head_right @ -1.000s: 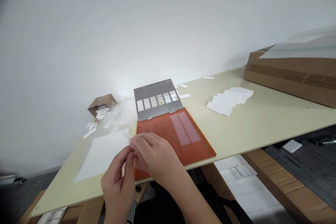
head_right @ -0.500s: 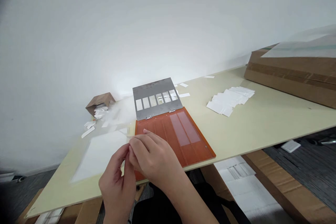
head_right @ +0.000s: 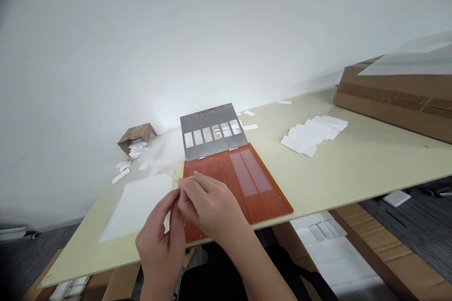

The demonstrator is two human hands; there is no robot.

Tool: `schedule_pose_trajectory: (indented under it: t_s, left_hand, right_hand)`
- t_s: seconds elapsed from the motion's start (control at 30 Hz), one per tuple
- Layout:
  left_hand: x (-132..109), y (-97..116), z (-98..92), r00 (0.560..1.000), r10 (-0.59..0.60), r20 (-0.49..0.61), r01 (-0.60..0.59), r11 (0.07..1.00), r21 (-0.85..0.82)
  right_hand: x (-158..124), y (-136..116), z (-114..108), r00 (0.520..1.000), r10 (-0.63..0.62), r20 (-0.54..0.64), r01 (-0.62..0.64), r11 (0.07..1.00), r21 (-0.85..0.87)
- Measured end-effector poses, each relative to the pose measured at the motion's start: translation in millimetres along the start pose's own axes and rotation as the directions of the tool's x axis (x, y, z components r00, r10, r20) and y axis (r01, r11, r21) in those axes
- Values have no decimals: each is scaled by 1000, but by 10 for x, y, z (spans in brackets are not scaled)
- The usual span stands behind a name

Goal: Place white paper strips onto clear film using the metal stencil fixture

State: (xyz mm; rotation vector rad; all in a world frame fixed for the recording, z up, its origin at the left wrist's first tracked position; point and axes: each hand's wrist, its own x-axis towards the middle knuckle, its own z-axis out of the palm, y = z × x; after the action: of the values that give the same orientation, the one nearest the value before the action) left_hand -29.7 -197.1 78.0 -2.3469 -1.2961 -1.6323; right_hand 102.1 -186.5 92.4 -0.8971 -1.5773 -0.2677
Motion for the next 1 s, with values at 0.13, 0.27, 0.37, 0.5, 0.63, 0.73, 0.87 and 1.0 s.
schedule_pose_trajectory:
  t_s: [0.13,0.27,0.37,0.5,0.63,0.73,0.87,1.0]
  left_hand:
    - [9,20,-13,1000,27,8,-27,1000,-7]
    - [-11,6,-26,999,38,16,-38,999,-6]
    - [-18,3,-31,999,44,22,-44,999,-8]
    - [-1,26,-41,998,70,5,-70,997,-14]
    - [-3,69,-40,999,30,18,-28,997,-69]
    - [-44,111,-31,991,-108,74,120,976,-184]
    - [-96,165,-42,952,-280,127,307,897,-319]
    - [-90,182,-78,925,-300,231,362,880,-306]
  right_hand:
    - [-2,3,-61,997,70,43,-75,988,133]
    - [7,-8,-110,998,38,58,-46,990,133]
    - [8,-1,-104,1000,0,24,-2,997,72]
    - [1,0,-72,1000,20,-20,-19,998,55]
    - [3,-37,-66,987,160,-10,-157,975,160]
    - [13,-66,-83,956,292,37,-292,926,240]
    - [29,-78,-130,908,391,150,-417,879,232]
    - [50,-75,-181,863,430,266,-487,848,208]
